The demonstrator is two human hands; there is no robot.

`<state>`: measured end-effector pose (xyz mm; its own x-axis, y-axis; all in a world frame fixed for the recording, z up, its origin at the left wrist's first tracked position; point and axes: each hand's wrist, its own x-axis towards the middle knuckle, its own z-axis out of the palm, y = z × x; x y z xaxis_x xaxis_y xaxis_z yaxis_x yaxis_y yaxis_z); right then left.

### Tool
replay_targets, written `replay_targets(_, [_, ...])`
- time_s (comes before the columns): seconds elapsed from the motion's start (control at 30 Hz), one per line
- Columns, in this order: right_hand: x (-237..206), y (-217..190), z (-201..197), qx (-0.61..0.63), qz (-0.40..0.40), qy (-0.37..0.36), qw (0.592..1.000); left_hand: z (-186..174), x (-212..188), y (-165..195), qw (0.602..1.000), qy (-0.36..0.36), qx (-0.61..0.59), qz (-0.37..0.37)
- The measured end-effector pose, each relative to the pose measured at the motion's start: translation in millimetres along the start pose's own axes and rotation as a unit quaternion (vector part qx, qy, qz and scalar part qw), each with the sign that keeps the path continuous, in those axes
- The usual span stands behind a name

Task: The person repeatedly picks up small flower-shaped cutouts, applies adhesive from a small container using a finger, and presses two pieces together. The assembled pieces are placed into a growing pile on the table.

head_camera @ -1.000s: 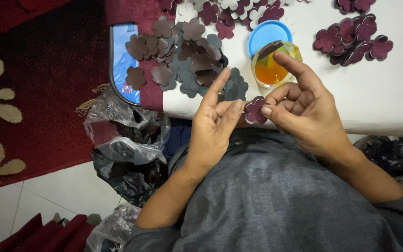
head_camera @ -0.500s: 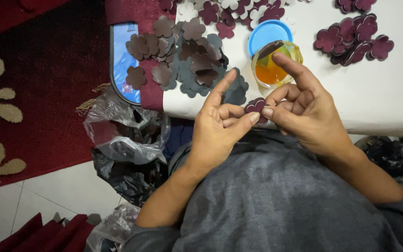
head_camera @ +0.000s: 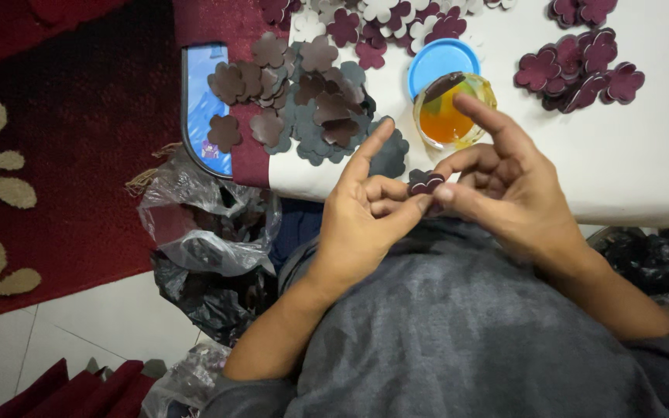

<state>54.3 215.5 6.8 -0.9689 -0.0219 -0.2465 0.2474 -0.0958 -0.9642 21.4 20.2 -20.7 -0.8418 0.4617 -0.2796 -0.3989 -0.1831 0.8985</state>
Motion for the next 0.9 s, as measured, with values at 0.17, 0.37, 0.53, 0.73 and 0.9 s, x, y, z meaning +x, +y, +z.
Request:
replay_targets(0.17, [0,4,-3,-0.035,-0.004,-0.002,0.999,2,-4,2,0.995,-0.013,0.085,0.044])
replay_targets(0.37, [-6,9,-8,-0.043,-0.046,0.0,0.998,2,-6,8,0.985,-0.034,0.154,0.066])
replay_targets(0.53, [-8,10,-11,-0.047,-0.045,0.019,0.998,4,-3,18,0.981,-0.061,0.174,0.056])
replay_targets(0.73, [-8,17,-54,-0.081,-0.108,0.152,0.979,-16,19,46,0.947,0.014,0.294,0.128])
replay_targets(0.9, [4,40,-116,-0.199,-0.236,0.214,0.927,-36,79,58,0.832,0.098,0.461,0.292])
